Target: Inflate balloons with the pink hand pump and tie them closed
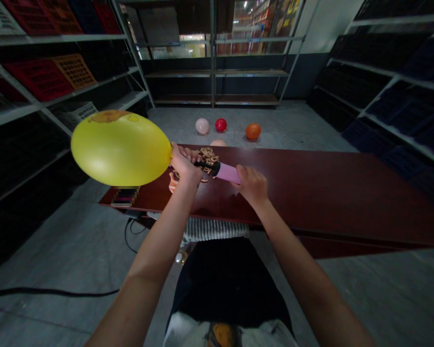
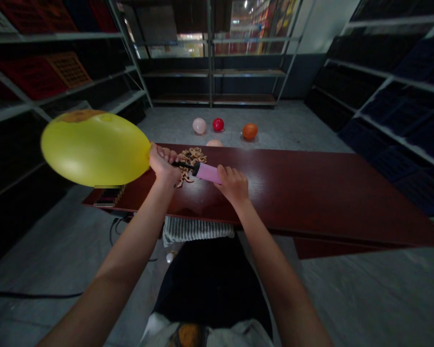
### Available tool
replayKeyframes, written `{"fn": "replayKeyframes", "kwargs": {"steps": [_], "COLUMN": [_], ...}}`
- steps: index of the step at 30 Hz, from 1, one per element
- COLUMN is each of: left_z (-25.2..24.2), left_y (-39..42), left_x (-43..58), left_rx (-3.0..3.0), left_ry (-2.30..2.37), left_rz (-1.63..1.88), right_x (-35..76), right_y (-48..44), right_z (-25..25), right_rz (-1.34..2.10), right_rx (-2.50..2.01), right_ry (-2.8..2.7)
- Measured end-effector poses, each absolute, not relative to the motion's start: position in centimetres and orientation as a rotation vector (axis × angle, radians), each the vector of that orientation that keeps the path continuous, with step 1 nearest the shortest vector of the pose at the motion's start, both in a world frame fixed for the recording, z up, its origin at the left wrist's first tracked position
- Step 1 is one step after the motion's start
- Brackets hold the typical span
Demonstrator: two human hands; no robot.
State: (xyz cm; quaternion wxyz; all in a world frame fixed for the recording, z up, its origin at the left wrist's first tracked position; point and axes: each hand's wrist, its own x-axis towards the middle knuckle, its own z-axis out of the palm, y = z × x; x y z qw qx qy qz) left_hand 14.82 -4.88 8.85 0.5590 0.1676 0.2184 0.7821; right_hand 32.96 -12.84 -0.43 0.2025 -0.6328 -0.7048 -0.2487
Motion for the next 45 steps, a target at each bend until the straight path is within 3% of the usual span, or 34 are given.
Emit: {"fn": "replayKeyframes", "kwargs": {"steps": [5, 13, 21, 34, 45], "left_z": [9.1, 12.3, 12.8, 8.2, 7.7], "left_y": [-3.6, -3.0, -4.4, -7.3, -6.6], "left_x": [12.6, 8.5, 12.6, 22.1, 17.2], "left_rx": [0.396, 0.410, 0.544, 0.645, 0.539], "left_ry": [0.533, 0.652, 0.557, 0.589, 0.515], "left_rz": [1.883, 1.901, 1.859, 1.760, 1.842], "right_x": [34.1, 33.8, 34.2, 34.4, 33.4], "right_y": [-11.5, -11.9, -12.5, -12.5, -12.3], "right_z": [-3.1, -2.7, -3.0, -3.4, -3.4], "right_rz": [-0.677, -0.512, -0.338, -0.316, -0.421], "right_rx": [-1.796, -1.785, -1.812, -1.770, -1.729], "right_ry": [-1.959, -1.995, -1.864, -1.764, -1.971]}}
